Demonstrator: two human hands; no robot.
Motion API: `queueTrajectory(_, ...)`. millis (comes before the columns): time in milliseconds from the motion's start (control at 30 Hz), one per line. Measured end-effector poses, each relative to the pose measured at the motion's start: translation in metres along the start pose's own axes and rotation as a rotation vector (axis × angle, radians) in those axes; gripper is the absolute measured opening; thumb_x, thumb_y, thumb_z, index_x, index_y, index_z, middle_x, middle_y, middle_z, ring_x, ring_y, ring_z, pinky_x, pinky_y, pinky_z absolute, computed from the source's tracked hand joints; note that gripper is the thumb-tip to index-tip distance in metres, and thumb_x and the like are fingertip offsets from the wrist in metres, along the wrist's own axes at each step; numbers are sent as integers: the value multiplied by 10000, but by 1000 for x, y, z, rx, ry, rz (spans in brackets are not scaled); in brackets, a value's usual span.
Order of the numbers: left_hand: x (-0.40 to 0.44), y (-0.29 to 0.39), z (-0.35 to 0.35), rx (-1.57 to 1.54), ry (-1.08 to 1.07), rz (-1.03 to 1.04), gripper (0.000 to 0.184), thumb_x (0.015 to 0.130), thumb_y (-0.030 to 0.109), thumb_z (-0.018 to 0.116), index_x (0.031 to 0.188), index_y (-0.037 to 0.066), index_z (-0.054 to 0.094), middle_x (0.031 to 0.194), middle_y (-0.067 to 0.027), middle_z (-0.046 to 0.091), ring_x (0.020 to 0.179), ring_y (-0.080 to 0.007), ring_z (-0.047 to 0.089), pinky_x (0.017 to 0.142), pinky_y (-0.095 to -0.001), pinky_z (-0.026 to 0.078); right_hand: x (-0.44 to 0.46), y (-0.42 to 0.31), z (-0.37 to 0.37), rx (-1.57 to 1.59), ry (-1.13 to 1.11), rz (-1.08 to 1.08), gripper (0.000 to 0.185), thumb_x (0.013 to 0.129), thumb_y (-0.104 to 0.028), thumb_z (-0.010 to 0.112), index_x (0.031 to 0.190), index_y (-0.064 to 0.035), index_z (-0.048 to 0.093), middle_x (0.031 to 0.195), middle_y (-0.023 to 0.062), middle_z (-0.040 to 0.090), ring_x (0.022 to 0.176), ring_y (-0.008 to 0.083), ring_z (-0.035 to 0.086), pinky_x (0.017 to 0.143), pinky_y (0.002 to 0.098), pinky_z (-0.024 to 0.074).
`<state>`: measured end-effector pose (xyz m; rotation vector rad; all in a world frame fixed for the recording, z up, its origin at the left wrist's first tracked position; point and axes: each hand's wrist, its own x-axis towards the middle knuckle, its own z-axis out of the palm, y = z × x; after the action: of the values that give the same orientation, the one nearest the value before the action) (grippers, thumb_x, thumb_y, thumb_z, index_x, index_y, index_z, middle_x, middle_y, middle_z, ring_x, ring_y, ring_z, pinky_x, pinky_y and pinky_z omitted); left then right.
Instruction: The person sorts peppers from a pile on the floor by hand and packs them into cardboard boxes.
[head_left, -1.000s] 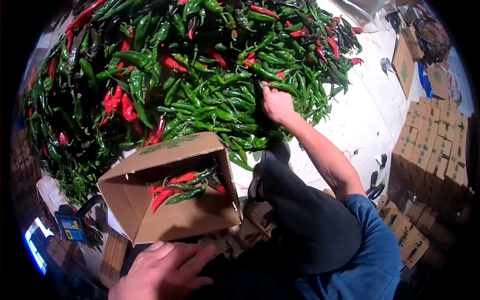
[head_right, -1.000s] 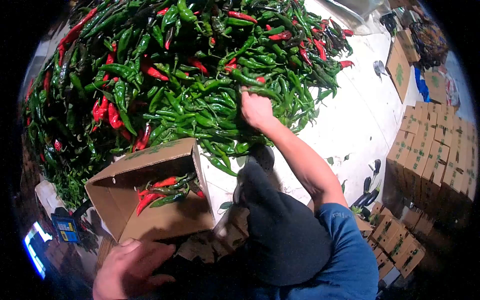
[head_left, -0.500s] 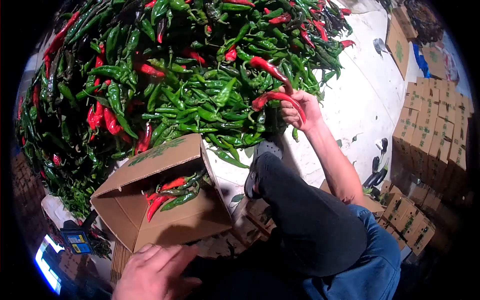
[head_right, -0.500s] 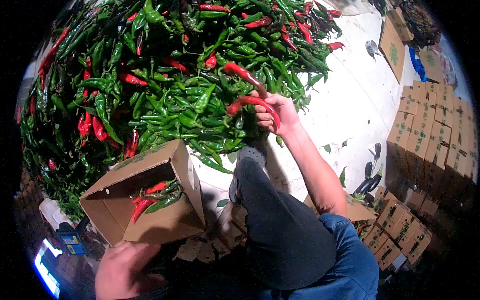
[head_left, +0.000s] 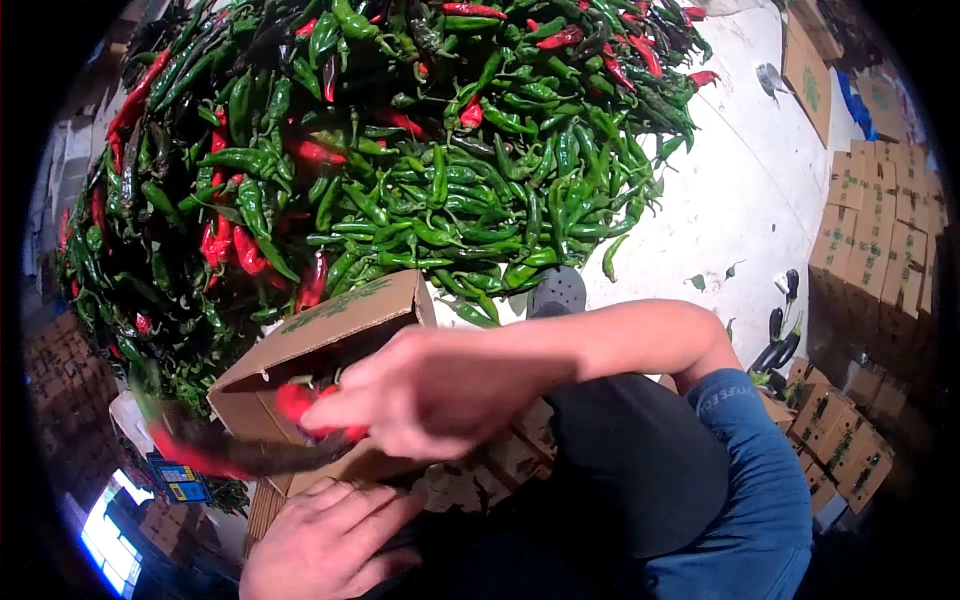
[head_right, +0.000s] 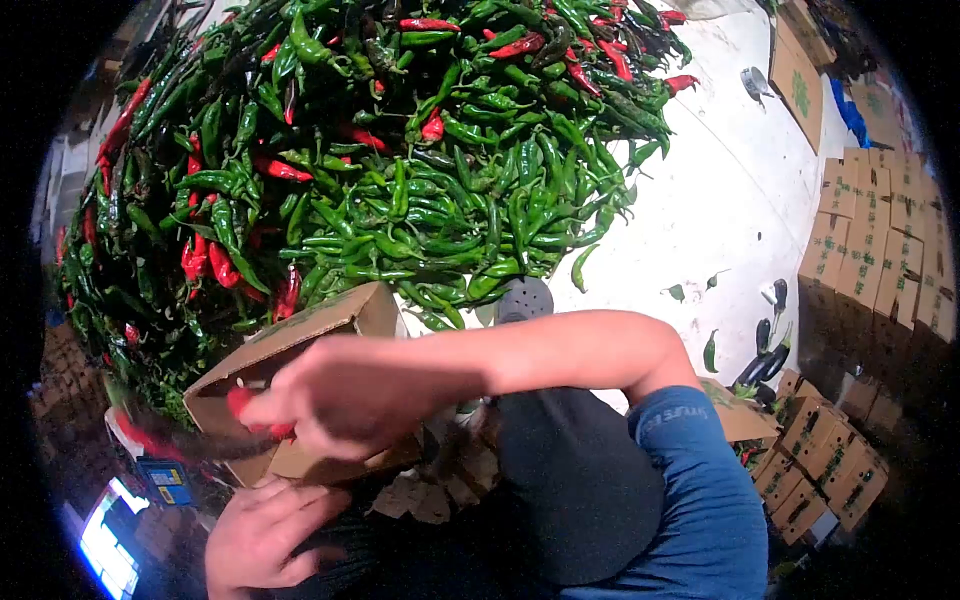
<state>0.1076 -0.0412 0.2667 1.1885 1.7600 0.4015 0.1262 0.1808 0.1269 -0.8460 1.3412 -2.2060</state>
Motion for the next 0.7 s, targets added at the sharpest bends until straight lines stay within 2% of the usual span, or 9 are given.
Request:
queueTrajectory(67,-6,1,0,-52,12,30,510,756,249,718,1195,2,637,1086,-167,666,929,-345,649,825,-412,527,9,39,31,-983,-8,-71,440,787,-118,629,1220,-51,591,804,69,598,782,230,626,706,357,515)
queueTrajectory(100,-7,2,-5,-96,39,47,506,753,189,688,1207,-22,616,1092,-188,658,952,-368,641,852,-428,518,6,48,29,-1134,13,-217,396,776,-208,615,1144,-63,603,788,54,581,752,251,597,709,380,514)
queueTrajectory(133,-8,2,-8,-140,69,64,506,750,130,658,1220,-45,596,1097,-208,650,976,-390,632,880,-444,508,5,47,19,-1042,29,-240,393,763,-190,627,1134,-61,606,787,61,588,745,261,602,699,397,518)
queueTrajectory(167,-11,0,0,-27,11,-52,542,744,298,765,1198,27,648,1091,-151,675,915,-324,662,800,-402,535,3,45,2,-945,40,-261,391,751,-172,638,1124,-59,608,786,68,594,739,272,607,689,413,522)
queueTrajectory(300,-16,-14,1,-76,149,-126,600,732,275,794,1245,20,615,1091,-157,679,935,-329,665,803,-405,535,-39,86,-107,-1293,809,140,285,823,-72,629,1101,-10,632,900,187,647,847,362,648,741,458,537)
queueTrajectory(400,-13,-17,-2,-105,120,-118,609,735,274,798,1255,19,608,1077,-156,681,926,-335,664,798,-409,536,-53,157,-197,-1580,613,872,425,843,-80,557,1247,47,529,1030,226,655,945,364,660,795,447,562)
queueTrajectory(467,-11,-18,-2,-118,132,-112,615,740,275,799,1264,20,603,1075,-159,680,921,-341,662,797,-411,536,-53,181,-213,-1628,691,1083,587,837,-123,607,1352,87,418,1220,250,597,1015,368,654,795,431,574)
queueTrajectory(533,-13,-22,-3,-138,141,-133,618,748,278,796,1274,21,597,1069,-163,679,919,-347,659,795,-412,536,-46,179,-217,-1641,725,1099,653,802,-150,670,1348,102,414,1312,265,537,1024,379,653,813,420,578)
queueTrajectory(700,-26,-37,5,-171,232,-222,611,797,300,781,1302,20,583,1021,-180,675,907,-365,652,783,-405,532,-50,182,-227,-1593,628,965,574,808,-156,653,1290,68,436,1125,241,576,944,376,663,753,467,571)
